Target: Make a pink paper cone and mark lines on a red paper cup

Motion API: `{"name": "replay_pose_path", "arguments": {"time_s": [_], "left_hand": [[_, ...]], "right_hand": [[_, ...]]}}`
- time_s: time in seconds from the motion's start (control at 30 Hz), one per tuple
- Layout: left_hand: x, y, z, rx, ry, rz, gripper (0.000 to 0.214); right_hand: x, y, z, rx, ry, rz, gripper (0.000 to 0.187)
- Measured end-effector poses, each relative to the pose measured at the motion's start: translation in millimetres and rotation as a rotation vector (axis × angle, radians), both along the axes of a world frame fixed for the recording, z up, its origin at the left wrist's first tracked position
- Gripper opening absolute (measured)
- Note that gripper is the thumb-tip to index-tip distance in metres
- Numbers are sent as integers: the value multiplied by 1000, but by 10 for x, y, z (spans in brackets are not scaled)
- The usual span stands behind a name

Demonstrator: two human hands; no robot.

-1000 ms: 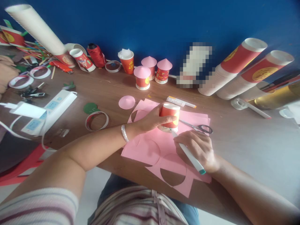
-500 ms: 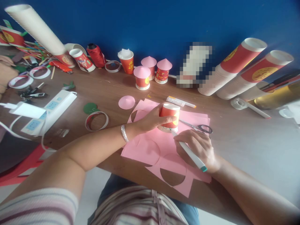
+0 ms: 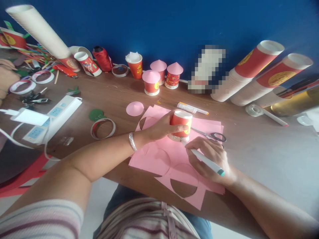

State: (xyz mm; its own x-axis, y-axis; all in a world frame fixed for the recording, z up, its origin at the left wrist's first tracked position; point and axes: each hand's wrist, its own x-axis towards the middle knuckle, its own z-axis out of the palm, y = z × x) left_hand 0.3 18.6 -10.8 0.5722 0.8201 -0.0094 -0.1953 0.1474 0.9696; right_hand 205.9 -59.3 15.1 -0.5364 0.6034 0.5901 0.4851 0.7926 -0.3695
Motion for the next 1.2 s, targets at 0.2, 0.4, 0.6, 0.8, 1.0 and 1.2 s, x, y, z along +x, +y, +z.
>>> {"name": "replay_pose_path", "arguments": {"time_s": [0.2, 0.4, 0.6, 0.8, 1.0, 1.2], "left_hand": [[19, 13, -34, -19, -79, 3, 41], [19, 21, -38, -25, -73, 3, 36], [16, 23, -24, -66, -118, -2, 39], [14, 11, 18, -79, -128, 10, 36], [3, 14, 5, -137, -168, 18, 38], [-4, 20, 12, -158, -181, 21, 37]], "right_hand": [[7, 7, -13, -12, 4, 3, 14], [20, 7, -39, 78, -7, 53, 18], [21, 19, -43, 227, 2, 120, 31], [28, 39, -52, 229, -19, 100, 30], [36, 38, -52, 240, 4, 104, 28], [44, 28, -50, 241, 8, 79, 29]]}}
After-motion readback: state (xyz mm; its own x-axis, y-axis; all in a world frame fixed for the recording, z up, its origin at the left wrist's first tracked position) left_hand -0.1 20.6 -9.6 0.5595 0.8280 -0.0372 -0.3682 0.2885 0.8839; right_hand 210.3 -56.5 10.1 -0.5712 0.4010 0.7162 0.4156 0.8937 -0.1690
